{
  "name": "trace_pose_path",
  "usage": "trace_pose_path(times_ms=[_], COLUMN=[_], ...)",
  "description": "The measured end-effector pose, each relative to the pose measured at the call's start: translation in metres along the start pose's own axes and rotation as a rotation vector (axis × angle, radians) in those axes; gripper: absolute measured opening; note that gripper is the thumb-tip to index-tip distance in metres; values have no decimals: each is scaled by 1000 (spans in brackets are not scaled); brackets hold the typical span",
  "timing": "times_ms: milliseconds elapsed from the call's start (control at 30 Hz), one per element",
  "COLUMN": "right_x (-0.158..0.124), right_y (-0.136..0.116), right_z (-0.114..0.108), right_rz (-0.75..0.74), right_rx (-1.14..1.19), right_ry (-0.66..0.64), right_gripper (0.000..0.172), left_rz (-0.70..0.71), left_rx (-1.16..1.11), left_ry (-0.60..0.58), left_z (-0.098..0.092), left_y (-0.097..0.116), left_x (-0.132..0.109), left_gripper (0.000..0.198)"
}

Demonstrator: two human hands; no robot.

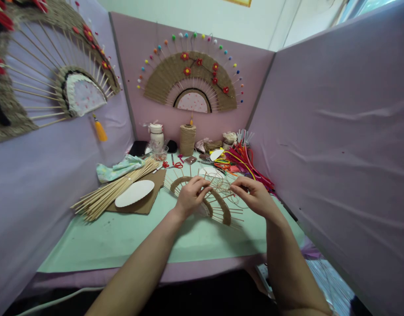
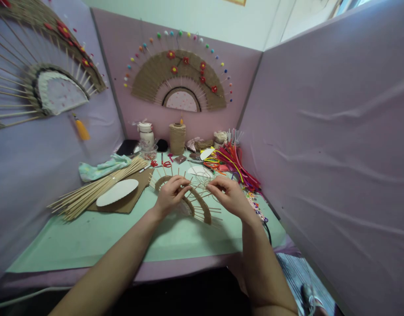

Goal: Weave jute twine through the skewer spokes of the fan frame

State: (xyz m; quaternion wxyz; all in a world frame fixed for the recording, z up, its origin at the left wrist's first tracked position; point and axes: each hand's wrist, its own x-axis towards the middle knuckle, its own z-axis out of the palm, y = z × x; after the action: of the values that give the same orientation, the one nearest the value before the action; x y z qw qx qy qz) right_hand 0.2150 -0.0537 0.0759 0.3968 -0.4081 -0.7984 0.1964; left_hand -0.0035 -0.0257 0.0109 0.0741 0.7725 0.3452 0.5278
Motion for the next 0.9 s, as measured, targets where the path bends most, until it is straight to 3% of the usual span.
trace_pose_path(times_ms=[200, 333, 467, 600, 800, 900], right_x=[-6, -19, -27, -28, -29, -30], right_y=[53, 63, 44, 27, 28, 32], right_z=[10, 21, 21, 26, 41, 44], right_rz=[156, 121, 72, 81, 44, 19], right_rx=[290, 327, 217, 95, 1, -17], right_ry=[-26, -115, -130, -22, 124, 150], right_gripper=[52, 67, 49, 27, 30, 28], left_rz=[1, 3, -2, 23, 38, 125], left_rx=[-5, -10, 20, 64, 193, 222], left_ry=[-2, -13, -18, -21, 22, 56], left_z=[1, 1, 3, 4, 2, 3], left_y=[-2, -3, -5, -6, 1, 5], left_x=[0, -1, -3, -4, -7, -8], left_gripper=[18, 20, 24, 25, 26, 25])
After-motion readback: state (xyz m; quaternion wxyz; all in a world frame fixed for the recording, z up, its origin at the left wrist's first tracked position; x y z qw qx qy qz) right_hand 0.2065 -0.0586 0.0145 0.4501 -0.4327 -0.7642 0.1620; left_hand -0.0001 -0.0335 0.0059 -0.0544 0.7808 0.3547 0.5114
